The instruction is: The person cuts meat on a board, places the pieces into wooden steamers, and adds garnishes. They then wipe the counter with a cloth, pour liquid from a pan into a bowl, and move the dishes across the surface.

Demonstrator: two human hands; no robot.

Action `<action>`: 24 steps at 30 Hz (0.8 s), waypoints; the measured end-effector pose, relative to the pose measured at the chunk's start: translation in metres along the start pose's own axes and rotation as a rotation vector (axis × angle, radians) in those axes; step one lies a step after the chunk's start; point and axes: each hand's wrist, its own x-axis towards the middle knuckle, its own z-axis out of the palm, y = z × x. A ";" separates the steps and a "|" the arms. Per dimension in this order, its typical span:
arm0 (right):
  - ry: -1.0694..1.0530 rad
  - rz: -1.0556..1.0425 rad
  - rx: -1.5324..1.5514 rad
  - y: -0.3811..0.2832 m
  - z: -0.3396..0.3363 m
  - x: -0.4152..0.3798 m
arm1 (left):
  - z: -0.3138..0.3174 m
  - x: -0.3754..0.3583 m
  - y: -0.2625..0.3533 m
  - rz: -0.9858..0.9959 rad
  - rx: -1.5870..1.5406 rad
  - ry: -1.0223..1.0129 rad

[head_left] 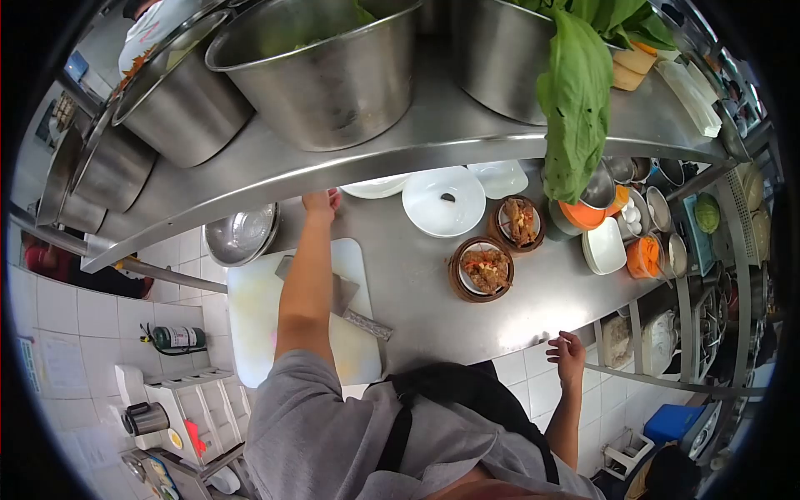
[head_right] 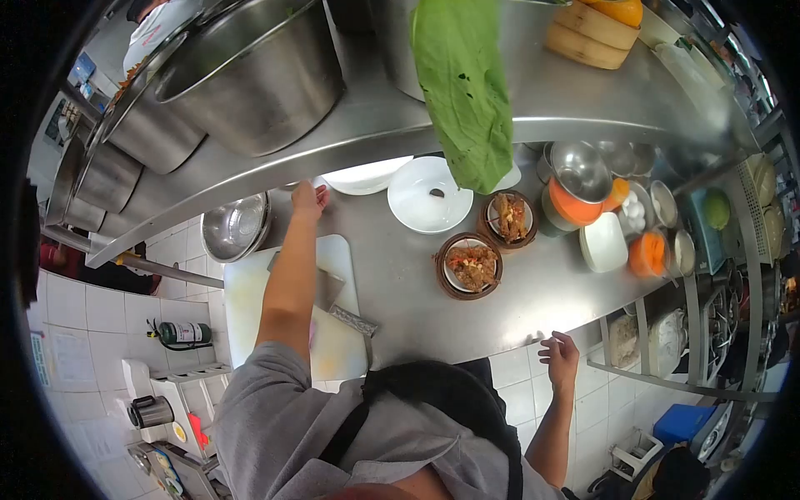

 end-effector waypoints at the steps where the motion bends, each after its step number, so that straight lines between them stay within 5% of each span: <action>1: 0.015 0.000 0.010 0.004 -0.001 0.000 | 0.004 -0.013 -0.006 -0.005 -0.006 -0.027; 5: 0.011 0.007 -0.011 0.009 -0.004 0.003 | -0.001 -0.129 -0.028 0.149 0.152 -0.201; 11: 0.184 -0.295 -0.228 0.032 -0.035 0.054 | -0.036 -0.262 -0.064 0.195 0.370 -0.426; 13: 0.281 -0.453 -0.273 0.020 -0.039 0.063 | -0.049 -0.287 -0.079 0.204 0.401 -0.491; 24: 0.571 -0.523 -0.296 -0.025 -0.070 0.099 | -0.063 -0.364 -0.152 0.126 0.725 -0.752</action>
